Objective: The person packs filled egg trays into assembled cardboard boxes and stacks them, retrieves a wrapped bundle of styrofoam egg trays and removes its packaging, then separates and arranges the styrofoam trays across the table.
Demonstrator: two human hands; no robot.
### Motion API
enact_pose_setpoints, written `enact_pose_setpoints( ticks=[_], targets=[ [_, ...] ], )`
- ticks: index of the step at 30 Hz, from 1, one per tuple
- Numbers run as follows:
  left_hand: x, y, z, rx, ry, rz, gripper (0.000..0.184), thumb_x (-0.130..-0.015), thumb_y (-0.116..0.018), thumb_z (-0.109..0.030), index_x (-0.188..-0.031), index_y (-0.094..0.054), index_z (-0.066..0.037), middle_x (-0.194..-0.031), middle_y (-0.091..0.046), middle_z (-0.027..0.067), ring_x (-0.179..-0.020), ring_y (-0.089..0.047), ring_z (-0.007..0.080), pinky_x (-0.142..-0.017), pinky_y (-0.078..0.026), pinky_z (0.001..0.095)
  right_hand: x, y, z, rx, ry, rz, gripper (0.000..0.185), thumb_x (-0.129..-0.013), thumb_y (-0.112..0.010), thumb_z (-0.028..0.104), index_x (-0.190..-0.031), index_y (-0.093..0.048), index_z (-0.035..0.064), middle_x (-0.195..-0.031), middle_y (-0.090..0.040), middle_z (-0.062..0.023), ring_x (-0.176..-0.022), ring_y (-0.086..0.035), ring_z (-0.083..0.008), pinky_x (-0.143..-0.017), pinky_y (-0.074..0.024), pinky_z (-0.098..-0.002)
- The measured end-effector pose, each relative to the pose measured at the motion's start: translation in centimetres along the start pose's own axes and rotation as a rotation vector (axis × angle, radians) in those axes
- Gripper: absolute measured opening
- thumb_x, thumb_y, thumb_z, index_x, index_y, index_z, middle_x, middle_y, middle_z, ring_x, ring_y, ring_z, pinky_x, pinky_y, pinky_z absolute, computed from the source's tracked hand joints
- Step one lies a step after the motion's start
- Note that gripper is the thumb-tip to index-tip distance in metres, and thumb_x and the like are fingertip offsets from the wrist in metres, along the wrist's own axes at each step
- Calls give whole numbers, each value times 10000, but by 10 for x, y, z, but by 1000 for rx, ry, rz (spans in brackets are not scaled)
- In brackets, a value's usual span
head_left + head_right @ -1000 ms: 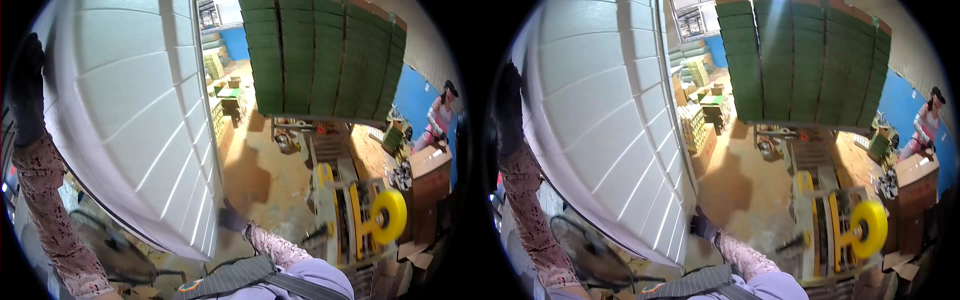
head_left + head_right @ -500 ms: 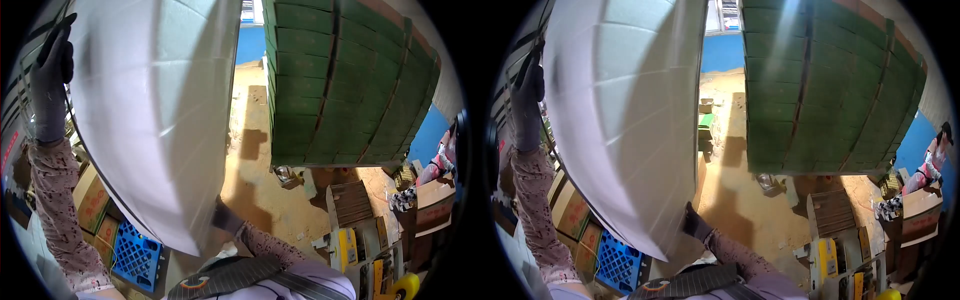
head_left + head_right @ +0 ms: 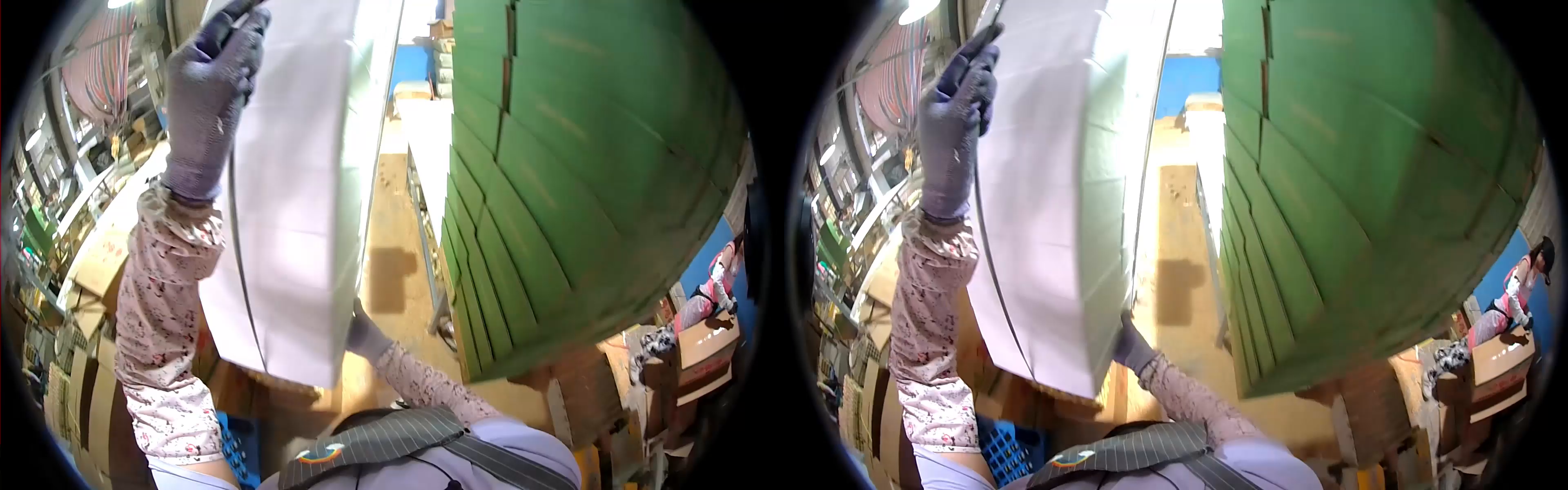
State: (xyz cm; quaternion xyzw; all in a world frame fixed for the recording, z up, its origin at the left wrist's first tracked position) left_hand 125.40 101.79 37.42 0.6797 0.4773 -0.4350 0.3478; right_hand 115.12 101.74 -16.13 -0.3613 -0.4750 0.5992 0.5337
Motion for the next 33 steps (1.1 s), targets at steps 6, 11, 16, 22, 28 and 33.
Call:
enact_pose_setpoints(
  ticks=[6, 11, 16, 22, 28, 33],
  targets=[
    [-81, -69, 148, 209, 83, 15, 328, -932, -600, -165, -1229, -595, -25, -619, -471, -88, -501, -375, -35, -430, -290, 125, -85, 18, 115, -67, 105, -122, 556, -958, -387, 539, -1266, -536, 100, -1217, -604, -84, -1099, -582, -241, -968, -472, -416],
    [-134, -141, 306, 471, 153, 103, 359, -933, -592, -144, -1260, -554, -2, -636, -473, -88, -489, -358, -30, -426, -267, 127, -122, 77, 242, -73, 366, -325, 531, -927, -491, 520, -1298, -498, 139, -1267, -568, -97, -1159, -544, -306, -988, -434, -557],
    [-171, -259, 470, 523, 300, 234, 430, -915, -625, -178, -1296, -531, -2, -645, -477, -81, -489, -376, 11, -447, -303, 160, -119, 76, 366, 39, 799, -669, 597, -910, -500, 562, -1277, -507, 91, -1203, -601, -108, -1096, -572, -277, -947, -487, -436],
    [-162, -403, 742, 393, 593, 303, 419, -932, -567, -190, -1318, -525, -34, -602, -491, -62, -483, -433, 32, -432, -358, 226, -117, 107, 452, 16, 1258, -1052, 569, -935, -509, 506, -1281, -487, 54, -1207, -586, -108, -1045, -586, -255, -890, -510, -389],
    [-102, -427, 940, 317, 676, 442, 271, -938, -500, -191, -1091, -589, 14, -660, -573, 28, -526, -515, 109, -482, -425, 295, -164, 36, 461, 168, 1664, -1349, 636, -962, -508, 404, -1386, -306, -25, -1277, -481, -165, -1104, -520, -243, -932, -461, -347],
    [30, -429, 994, 367, 973, 674, 137, -939, -472, -149, -1014, -539, -55, -660, -503, -19, -549, -477, 90, -477, -403, 255, -155, 38, 405, 114, 1682, -1538, 489, -952, -555, 330, -1291, -485, -15, -1205, -558, -113, -1045, -551, -207, -942, -440, -318]
  ],
)
Point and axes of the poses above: each hand's wrist, its own x-axis away from the middle knuckle, its own y-axis out of the back of the hand, z = x × y, the point moved 8 cm from there along -x, towards the middle knuckle
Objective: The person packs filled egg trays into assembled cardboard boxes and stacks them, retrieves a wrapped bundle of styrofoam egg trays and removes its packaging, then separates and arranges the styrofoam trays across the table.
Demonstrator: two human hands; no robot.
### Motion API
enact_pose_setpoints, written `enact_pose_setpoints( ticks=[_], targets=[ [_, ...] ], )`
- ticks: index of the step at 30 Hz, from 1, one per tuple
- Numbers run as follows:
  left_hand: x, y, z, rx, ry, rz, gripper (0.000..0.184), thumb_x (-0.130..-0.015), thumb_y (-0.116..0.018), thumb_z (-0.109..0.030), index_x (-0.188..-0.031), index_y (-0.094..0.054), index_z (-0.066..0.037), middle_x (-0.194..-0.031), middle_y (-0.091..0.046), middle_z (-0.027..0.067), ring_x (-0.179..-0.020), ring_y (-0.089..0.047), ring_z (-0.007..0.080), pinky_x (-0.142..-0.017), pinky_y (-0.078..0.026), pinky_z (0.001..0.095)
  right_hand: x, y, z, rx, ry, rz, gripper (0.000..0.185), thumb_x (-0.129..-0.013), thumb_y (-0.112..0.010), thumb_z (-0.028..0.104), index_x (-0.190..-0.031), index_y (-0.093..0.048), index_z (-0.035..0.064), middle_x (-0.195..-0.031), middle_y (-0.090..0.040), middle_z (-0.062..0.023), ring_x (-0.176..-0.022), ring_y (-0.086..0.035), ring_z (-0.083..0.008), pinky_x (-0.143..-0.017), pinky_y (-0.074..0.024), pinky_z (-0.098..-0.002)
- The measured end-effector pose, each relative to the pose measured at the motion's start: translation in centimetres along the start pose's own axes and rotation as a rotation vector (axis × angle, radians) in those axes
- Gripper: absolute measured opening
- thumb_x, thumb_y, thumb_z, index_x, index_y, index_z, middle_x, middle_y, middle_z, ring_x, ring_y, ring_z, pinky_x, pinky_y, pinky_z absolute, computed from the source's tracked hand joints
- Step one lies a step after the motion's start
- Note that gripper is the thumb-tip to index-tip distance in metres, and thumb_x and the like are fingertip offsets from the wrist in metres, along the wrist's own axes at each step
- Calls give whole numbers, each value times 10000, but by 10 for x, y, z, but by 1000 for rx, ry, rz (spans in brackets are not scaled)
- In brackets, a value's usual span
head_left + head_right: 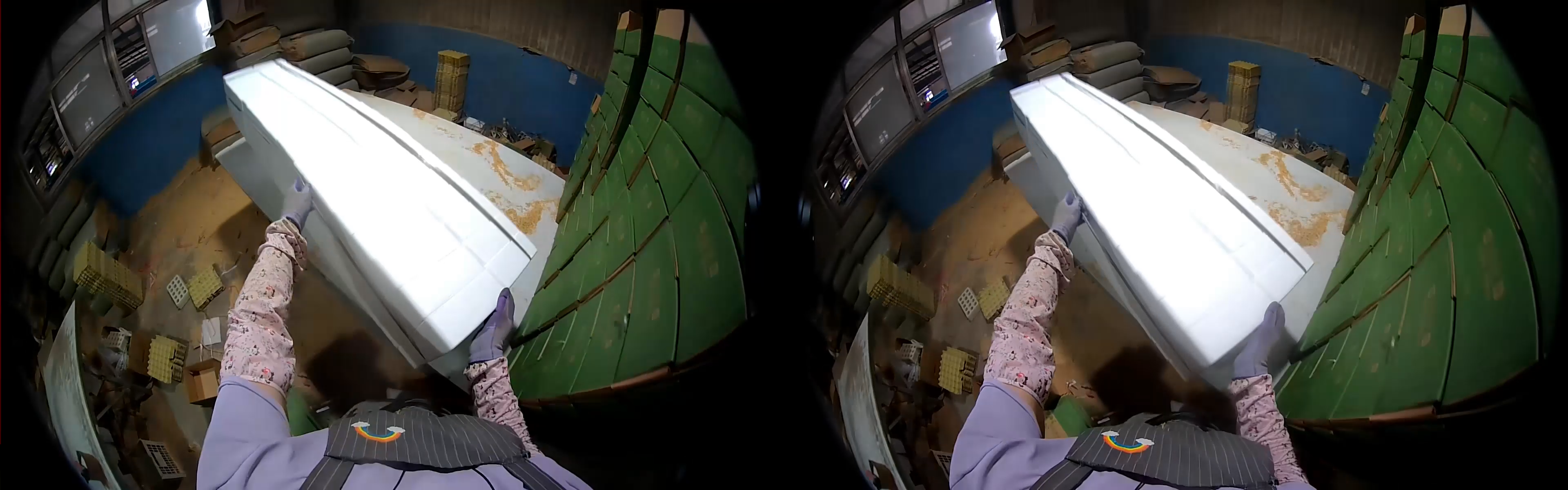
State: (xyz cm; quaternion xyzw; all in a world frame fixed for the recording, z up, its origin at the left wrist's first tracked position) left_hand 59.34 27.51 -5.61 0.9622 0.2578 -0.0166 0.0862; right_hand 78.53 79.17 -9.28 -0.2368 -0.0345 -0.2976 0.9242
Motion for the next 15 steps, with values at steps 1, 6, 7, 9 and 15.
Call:
enact_pose_setpoints(
  ticks=[1, 6, 7, 9, 15],
  targets=[
    [-45, 22, 55, 8, 62, 35, 153, -923, -478, -140, -1043, -526, -57, -660, -504, -12, -547, -488, 106, -487, -419, 257, -20, -32, -77, 53, 28, 31, 421, -949, -567, 246, -1259, -511, -33, -1191, -563, -108, -1038, -545, -184, -936, -433, -295],
    [-7, -2, 75, -235, -1, 242, 680, -910, -389, -216, -1481, -94, 7, -832, -593, 186, -685, -609, 252, -615, -516, 386, 3, -19, -42, 252, 225, 7, 294, -942, -548, 108, -1208, -550, -15, -1105, -592, -49, -983, -544, -129, -874, -443, -253],
    [-21, -16, 83, -194, 12, 267, 678, -916, -387, -219, -1477, -86, 14, -819, -583, 174, -670, -600, 237, -610, -513, 376, -6, -24, -42, 279, 267, -7, 273, -945, -537, 102, -1195, -559, -4, -1089, -595, -38, -957, -546, -117, -845, -448, -248],
    [-40, -40, 67, -282, 34, 292, 671, -927, -385, -230, -1469, -84, 28, -833, -593, 201, -704, -616, 301, -668, -506, 395, -26, -36, -42, 313, 329, -62, 231, -953, -514, 96, -1160, -576, 15, -1051, -603, -17, -892, -545, -87, -777, -449, -233],
    [-77, -65, 87, -420, -25, 349, 656, -956, -365, -334, -1477, -112, -25, -1038, -593, 314, -926, -586, 456, -830, -453, 483, -15, -45, -66, 495, 297, -107, 262, -920, -594, 152, -1150, -552, 34, -937, -557, 14, -753, -470, -59, -643, -391, -191]
  ],
)
Point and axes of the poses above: each hand's wrist, its own x-axis away from the middle knuckle, its own y-axis out of the back of the hand, z = x × y, the point moved 8 cm from there along -x, towards the middle knuckle
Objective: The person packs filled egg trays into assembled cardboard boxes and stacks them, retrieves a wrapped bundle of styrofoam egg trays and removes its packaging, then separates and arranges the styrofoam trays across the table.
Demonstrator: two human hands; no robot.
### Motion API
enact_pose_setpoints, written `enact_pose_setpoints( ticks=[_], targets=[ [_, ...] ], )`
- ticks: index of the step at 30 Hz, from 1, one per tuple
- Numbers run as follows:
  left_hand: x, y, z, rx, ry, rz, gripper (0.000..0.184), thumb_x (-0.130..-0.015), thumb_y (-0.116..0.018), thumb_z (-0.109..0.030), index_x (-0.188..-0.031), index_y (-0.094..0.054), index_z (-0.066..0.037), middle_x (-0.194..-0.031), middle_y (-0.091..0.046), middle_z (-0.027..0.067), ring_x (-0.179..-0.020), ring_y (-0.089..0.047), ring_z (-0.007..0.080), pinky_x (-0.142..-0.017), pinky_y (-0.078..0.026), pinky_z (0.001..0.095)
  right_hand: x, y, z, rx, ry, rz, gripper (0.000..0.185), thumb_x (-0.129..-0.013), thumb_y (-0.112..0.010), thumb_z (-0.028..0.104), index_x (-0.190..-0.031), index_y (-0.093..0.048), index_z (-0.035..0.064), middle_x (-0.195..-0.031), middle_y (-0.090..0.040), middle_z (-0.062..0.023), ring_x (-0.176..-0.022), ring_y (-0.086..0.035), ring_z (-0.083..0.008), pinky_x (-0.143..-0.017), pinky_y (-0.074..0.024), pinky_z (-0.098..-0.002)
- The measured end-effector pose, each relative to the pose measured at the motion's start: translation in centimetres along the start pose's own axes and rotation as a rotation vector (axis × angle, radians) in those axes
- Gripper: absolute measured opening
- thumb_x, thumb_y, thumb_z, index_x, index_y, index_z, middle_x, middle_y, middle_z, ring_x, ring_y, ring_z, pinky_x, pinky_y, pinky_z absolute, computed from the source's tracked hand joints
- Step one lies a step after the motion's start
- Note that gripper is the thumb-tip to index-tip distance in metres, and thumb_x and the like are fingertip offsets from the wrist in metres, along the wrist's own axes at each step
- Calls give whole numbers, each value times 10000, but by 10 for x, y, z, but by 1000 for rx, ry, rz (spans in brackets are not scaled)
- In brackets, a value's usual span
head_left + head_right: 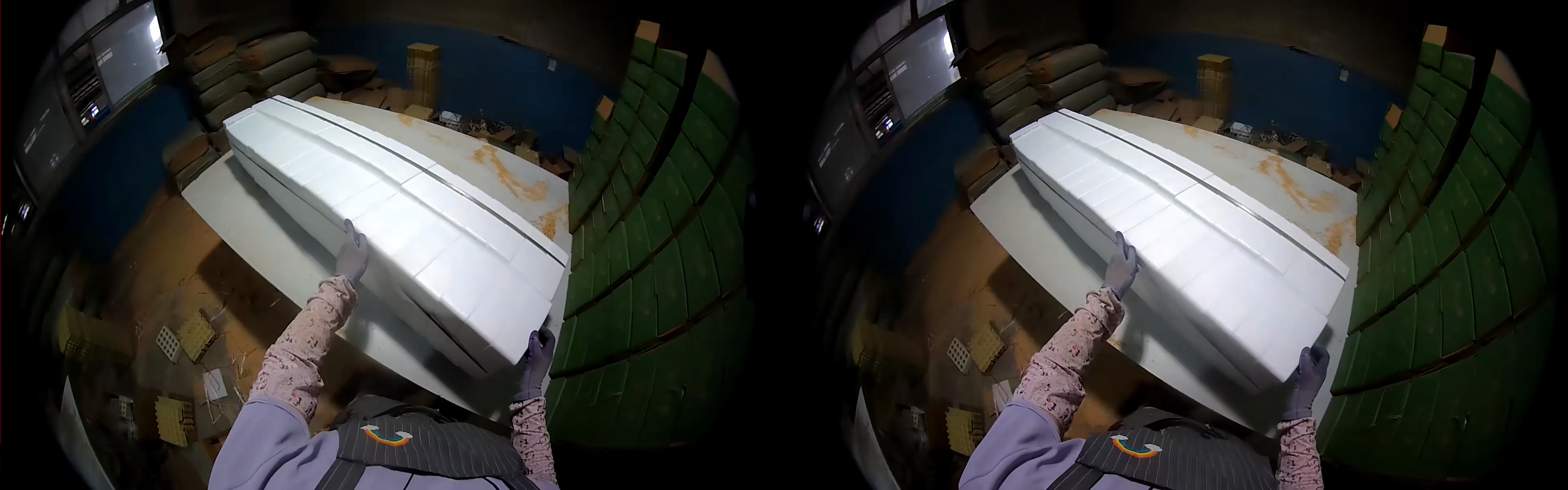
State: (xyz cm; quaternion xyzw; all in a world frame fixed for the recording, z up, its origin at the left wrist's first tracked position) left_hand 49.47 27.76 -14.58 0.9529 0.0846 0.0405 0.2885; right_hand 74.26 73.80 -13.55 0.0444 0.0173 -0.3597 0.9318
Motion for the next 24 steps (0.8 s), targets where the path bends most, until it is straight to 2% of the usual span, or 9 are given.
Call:
enact_pose_setpoints(
  ticks=[3, 5, 7, 10, 13, 15, 21, 23, 24],
  targets=[
    [7, 13, 16, -11, 38, 117, 665, -956, -376, -350, -1485, -110, -48, -1086, -578, 313, -939, -587, 449, -842, -462, 476, 57, 3, 5, 11, -38, -44, 280, -879, -607, 86, -1129, -516, -1, -1005, -563, -48, -814, -524, -105, -706, -450, -240],
    [2, 22, 2, -318, -59, 119, 619, -945, -425, -362, -1456, -254, -57, -1169, -559, 282, -1047, -557, 422, -910, -439, 472, 62, 7, 17, 84, -169, -11, 338, -843, -637, 79, -1144, -503, 1, -997, -569, -62, -844, -550, -127, -726, -464, -245],
    [2, 40, -51, -1124, -128, 125, 546, -925, -483, -369, -1371, -414, -62, -1216, -551, 245, -1165, -485, 400, -988, -385, 472, 54, 16, 26, 325, -69, -91, 422, -813, -669, 78, -1186, -484, 8, -1056, -545, -95, -943, -541, -167, -789, -480, -287],
    [28, -10, -168, -542, -661, 148, 511, -902, -531, -374, -1291, -496, -44, -1325, -473, 223, -1261, -383, 398, -1043, -318, 488, 14, 1, 107, 507, 254, -142, 386, -781, -683, 76, -1145, -559, 40, -1085, -557, -109, -1007, -548, -228, -861, -466, -345],
    [128, -114, -233, -354, -911, 598, 568, -902, -515, -423, -1286, -485, -7, -1409, -391, 225, -1309, -326, 405, -1075, -264, 506, -55, -24, 113, 733, 258, 53, 277, -811, -670, 237, -1057, -639, 114, -1021, -596, -69, -968, -554, -265, -852, -452, -350],
    [177, -183, -250, -589, -939, 709, 692, -910, -465, -473, -1350, -407, 57, -1427, -334, 293, -1354, -265, 446, -1128, -173, 508, -105, -42, 99, 1045, 431, 116, 297, -810, -669, 273, -1068, -651, 126, -1026, -603, -76, -983, -562, -272, -872, -445, -368],
    [217, -289, -244, -653, -814, 527, 876, -868, -442, -576, -1397, -282, 103, -1449, -231, 355, -1375, -146, 509, -1114, -47, 595, -162, -66, 60, 1279, 234, 259, 263, -819, -645, 344, -943, -680, 115, -1004, -621, -90, -1007, -579, -281, -851, -464, -393],
    [218, -285, -238, -635, -818, 498, 904, -861, -441, -577, -1414, -231, 107, -1456, -204, 361, -1377, -126, 513, -1110, -21, 603, -160, -68, 52, 1246, 305, 367, 260, -816, -644, 342, -894, -665, 95, -996, -613, -81, -972, -586, -292, -855, -456, -410],
    [219, -277, -240, -604, -828, 519, 904, -859, -476, -545, -1424, -201, 105, -1460, -189, 361, -1374, -126, 518, -1110, -18, 603, -158, -66, 57, 1187, 423, 301, 229, -839, -651, 300, -822, -635, 72, -846, -614, -63, -780, -607, -229, -737, -490, -358]
  ],
)
Point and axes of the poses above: each hand's wrist, its own x-axis away from the middle knuckle, its own y-axis out of the back of the hand, z = x × y, the point moved 8 cm from there along -x, towards the middle knuckle
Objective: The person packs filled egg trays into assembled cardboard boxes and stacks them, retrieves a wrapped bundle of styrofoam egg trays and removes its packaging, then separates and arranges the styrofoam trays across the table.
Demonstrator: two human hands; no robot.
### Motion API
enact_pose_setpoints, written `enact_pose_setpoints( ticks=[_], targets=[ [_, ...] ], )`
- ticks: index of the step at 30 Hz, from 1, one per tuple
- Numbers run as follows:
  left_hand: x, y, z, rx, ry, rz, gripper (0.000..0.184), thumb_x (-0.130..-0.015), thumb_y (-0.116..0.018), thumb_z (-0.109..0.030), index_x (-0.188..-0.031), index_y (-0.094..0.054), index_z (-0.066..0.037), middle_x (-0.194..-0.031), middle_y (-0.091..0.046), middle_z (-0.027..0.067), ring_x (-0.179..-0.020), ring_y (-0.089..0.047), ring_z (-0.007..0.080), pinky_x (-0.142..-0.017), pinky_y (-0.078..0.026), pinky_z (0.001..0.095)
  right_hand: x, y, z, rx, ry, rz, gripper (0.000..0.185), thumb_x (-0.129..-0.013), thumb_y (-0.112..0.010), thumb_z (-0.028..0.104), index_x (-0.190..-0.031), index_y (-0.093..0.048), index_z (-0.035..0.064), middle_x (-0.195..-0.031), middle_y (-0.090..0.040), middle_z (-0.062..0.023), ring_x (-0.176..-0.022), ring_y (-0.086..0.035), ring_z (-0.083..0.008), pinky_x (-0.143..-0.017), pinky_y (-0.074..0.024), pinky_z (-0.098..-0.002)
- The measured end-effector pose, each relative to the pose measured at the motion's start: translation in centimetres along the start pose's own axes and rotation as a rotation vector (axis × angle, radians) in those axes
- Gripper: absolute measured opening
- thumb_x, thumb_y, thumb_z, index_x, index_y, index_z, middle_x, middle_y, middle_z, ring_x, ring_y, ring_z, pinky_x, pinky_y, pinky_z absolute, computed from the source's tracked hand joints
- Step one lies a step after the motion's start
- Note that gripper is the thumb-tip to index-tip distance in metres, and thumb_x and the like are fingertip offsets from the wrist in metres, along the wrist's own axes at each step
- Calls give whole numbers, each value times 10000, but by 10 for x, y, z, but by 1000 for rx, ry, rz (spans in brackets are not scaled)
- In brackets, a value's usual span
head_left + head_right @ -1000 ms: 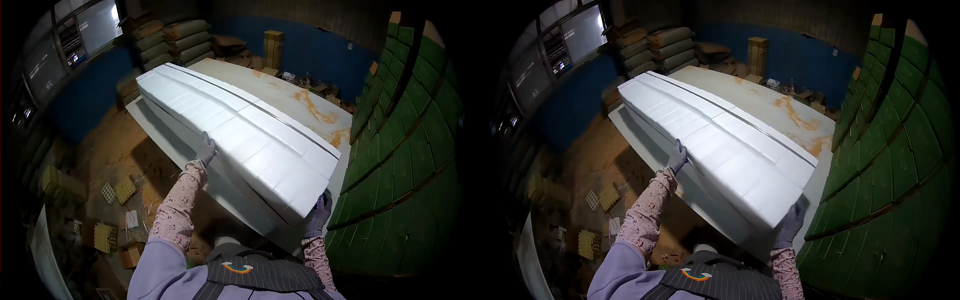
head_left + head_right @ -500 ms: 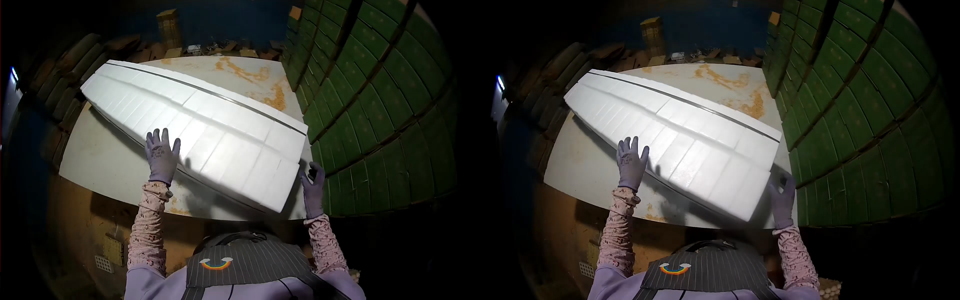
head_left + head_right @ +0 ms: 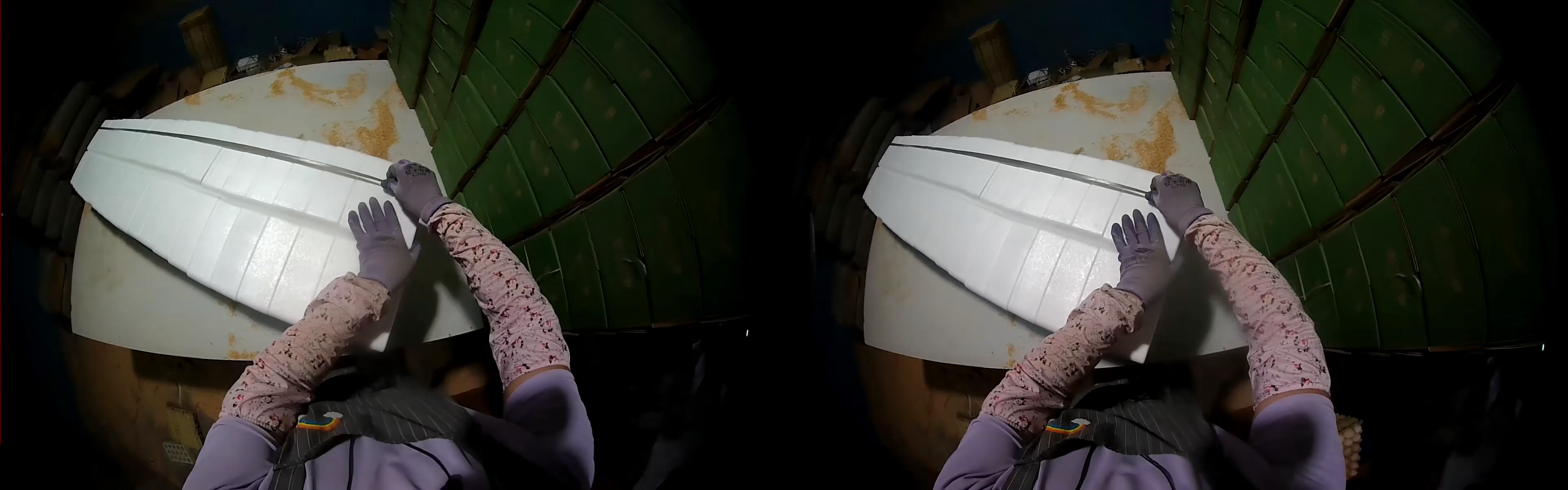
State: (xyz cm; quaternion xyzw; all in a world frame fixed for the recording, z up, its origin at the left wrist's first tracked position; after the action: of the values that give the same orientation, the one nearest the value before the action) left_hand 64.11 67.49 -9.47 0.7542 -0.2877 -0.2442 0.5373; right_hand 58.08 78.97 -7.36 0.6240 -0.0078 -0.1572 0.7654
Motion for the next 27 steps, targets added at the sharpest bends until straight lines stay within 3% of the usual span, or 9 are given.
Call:
enact_pose_setpoints(
  ticks=[1, 3, 4, 7, 12, 15, 16, 22, 27],
  targets=[
    [3, 2, 3, -2, 4, 14, 904, -859, -476, -545, -1424, -201, 105, -1460, -189, 361, -1374, -126, 518, -1110, -18, 603, -4, 3, -14, -8, -5, 10, 229, -839, -651, 300, -822, -635, 72, -846, -614, -63, -780, -607, -229, -737, -490, -358],
    [6, 7, 2, -5, -12, 3, 889, -859, -509, -506, -1421, -199, 108, -1464, -177, 360, -1372, -121, 522, -1109, -19, 606, 1, -15, -34, -1128, -403, 637, 215, -868, -648, 248, -765, -589, 69, -672, -550, -24, -567, -531, -135, -575, -475, -281],
    [12, 11, -6, 15, -14, 35, 877, -860, -530, -479, -1418, -198, 112, -1468, -165, 360, -1372, -115, 525, -1111, -27, 603, 6, -5, -32, -1139, -416, 658, 200, -861, -669, 189, -735, -554, 84, -591, -476, 17, -483, -437, -67, -452, -402, -233],
    [22, 11, -14, -5, -11, 42, 880, -858, -523, -489, -1415, -202, 112, -1466, -178, 354, -1369, -128, 525, -1114, -36, 601, -13, -2, -61, -934, -230, 566, 151, -800, -726, 164, -786, -620, 58, -624, -552, 23, -492, -481, -68, -475, -400, -229],
    [22, 11, -15, -61, 20, 89, 871, -851, -516, -508, -1421, -230, 85, -1466, -216, 330, -1367, -169, 511, -1122, -64, 584, -50, -56, -144, -833, -501, 404, 234, -751, -757, 200, -811, -636, 9, -627, -569, -25, -535, -530, -130, -497, -425, -274],
    [22, 15, -14, 8, 16, 50, 841, -840, -541, -501, -1402, -286, 71, -1443, -267, 323, -1353, -207, 510, -1121, -109, 576, -52, -107, -137, -394, -291, 665, 409, -803, -668, 403, -910, -684, 9, -768, -666, -119, -653, -598, -206, -635, -483, -343],
    [22, 15, -15, -1, -19, 8, 824, -833, -557, -501, -1379, -322, 69, -1423, -295, 319, -1336, -238, 508, -1116, -134, 576, -53, -166, -151, -378, 54, 754, 419, -850, -598, 420, -967, -698, 31, -888, -684, -173, -800, -631, -226, -729, -487, -330],
    [25, 26, -9, 12, -66, -153, 691, -889, -511, -498, -1289, -438, 62, -1339, -425, 283, -1265, -363, 468, -1095, -215, 558, -13, -170, -121, -663, -138, 924, 332, -898, -530, 286, -980, -670, -4, -873, -681, -149, -793, -642, -216, -705, -504, -311],
    [41, 29, -11, 33, -75, -176, 638, -920, -472, -484, -1307, -444, 22, -1355, -427, 260, -1291, -352, 445, -1110, -186, 552, 3, -83, -75, -1321, -415, 717, 274, -938, -474, 174, -990, -646, -33, -862, -678, -128, -787, -651, -207, -686, -518, -296]
  ],
)
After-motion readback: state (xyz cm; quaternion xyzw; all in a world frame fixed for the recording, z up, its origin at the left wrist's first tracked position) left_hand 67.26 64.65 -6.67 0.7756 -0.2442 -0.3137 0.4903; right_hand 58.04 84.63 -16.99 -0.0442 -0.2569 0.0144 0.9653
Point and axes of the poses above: each hand's wrist, its own x-axis away from the middle knuckle, its own y-axis out of the back of the hand, z = x × y, the point moved 8 cm from there along -x, towards the middle knuckle
